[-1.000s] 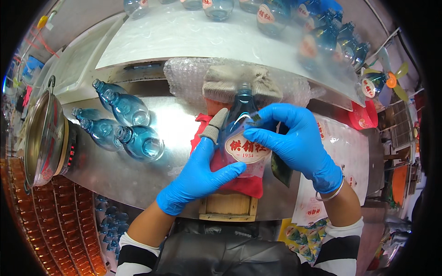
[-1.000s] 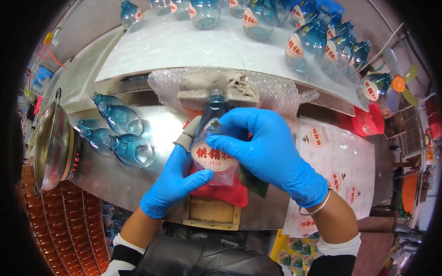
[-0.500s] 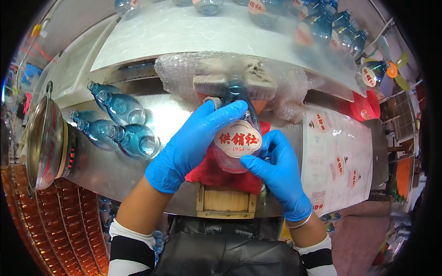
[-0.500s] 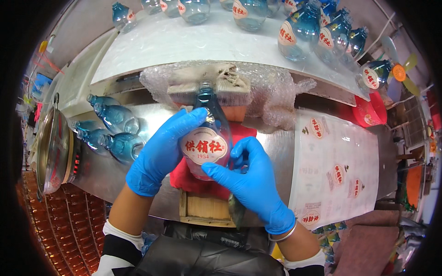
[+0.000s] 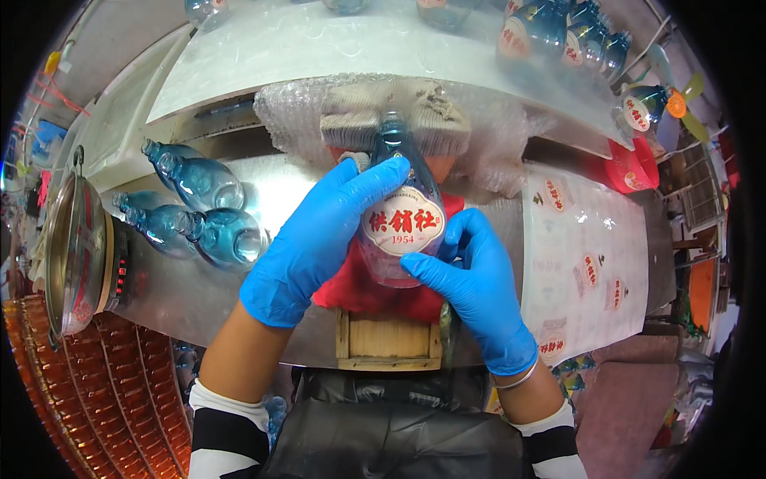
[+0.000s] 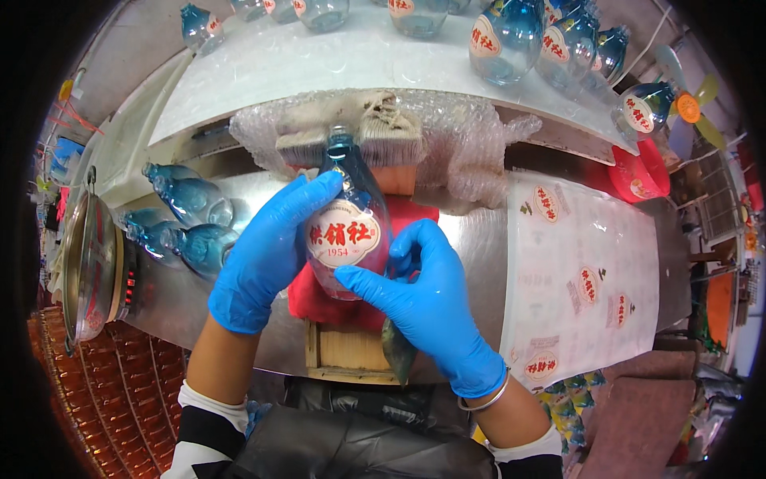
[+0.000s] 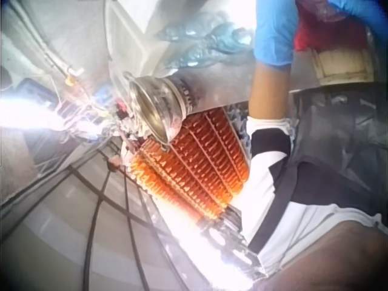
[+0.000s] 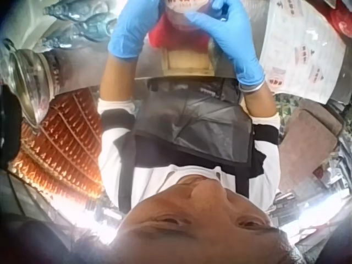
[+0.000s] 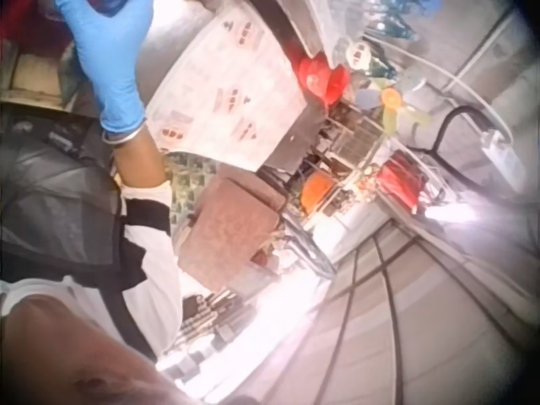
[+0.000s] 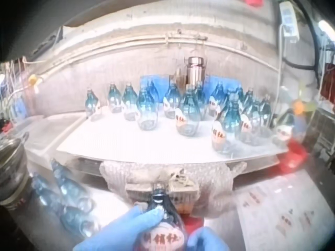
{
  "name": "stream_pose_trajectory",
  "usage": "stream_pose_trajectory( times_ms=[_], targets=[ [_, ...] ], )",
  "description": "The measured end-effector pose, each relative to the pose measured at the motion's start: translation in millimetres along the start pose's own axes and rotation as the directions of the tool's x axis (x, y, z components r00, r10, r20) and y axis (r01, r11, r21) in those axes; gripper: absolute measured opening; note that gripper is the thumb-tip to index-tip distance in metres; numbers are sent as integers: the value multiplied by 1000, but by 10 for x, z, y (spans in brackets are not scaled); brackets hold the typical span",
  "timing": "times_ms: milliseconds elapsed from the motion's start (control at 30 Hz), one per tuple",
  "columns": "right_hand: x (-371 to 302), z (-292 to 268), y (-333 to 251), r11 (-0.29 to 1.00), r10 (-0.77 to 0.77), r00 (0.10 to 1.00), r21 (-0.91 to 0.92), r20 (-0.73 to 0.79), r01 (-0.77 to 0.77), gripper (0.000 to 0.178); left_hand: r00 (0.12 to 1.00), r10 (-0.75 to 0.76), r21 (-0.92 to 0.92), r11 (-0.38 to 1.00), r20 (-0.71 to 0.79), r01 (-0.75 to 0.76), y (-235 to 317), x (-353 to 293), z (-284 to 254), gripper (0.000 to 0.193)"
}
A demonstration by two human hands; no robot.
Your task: The person applies circular red labels to the bodies of blue glass bottles. They pick up a bottle, place a label on it, and use a green plastic scraper to smooth the label and remove air bubbles. The labeled bottles are then placed on a nearby shelf.
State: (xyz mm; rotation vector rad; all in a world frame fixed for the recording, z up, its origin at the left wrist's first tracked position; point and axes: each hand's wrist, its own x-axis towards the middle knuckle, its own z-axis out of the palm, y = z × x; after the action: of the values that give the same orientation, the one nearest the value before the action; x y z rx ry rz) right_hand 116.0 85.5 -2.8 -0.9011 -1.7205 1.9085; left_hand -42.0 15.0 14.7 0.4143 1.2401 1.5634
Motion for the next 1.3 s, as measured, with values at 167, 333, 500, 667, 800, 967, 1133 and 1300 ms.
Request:
stream_pose_trajectory(
  times_ms=[167, 333, 500, 667, 800, 967, 1133, 1300],
  targets=[
    [44, -165, -92, 973, 168, 977, 136, 133, -186, 22, 984, 132, -16, 991, 116, -131, -110, -35, -146, 47],
    [44, -214, 56, 977, 67, 982, 187, 176, -101, 21, 911, 303, 111, 932, 281, -344, -337, -202, -335, 73],
    [74, -188, 96, 979, 0, 983, 200, 182, -37, 19, 909, 321, 99, 929, 265, -357, -344, -359, -229, 79],
    [74, -144, 76, 984, -5, 991, 176, 131, -18, 19, 912, 323, 50, 937, 253, -345, -363, -355, -205, 78],
    [73, -144, 42, 983, 48, 990, 170, 135, -70, 18, 910, 330, 21, 938, 252, -346, -386, -342, -219, 78],
    [75, -178, 29, 986, 59, 986, 147, 156, -82, 17, 912, 325, 30, 939, 250, -343, -411, -335, -238, 78],
    [85, -195, 50, 995, 9, 987, 94, 159, -24, 18, 909, 329, 58, 933, 255, -354, -414, -336, -250, 76],
    [96, -316, 197, 845, 317, 946, 473, -64, -251, 35, 918, 316, 61, 939, 241, -339, -366, -355, -245, 72]
  ],
)
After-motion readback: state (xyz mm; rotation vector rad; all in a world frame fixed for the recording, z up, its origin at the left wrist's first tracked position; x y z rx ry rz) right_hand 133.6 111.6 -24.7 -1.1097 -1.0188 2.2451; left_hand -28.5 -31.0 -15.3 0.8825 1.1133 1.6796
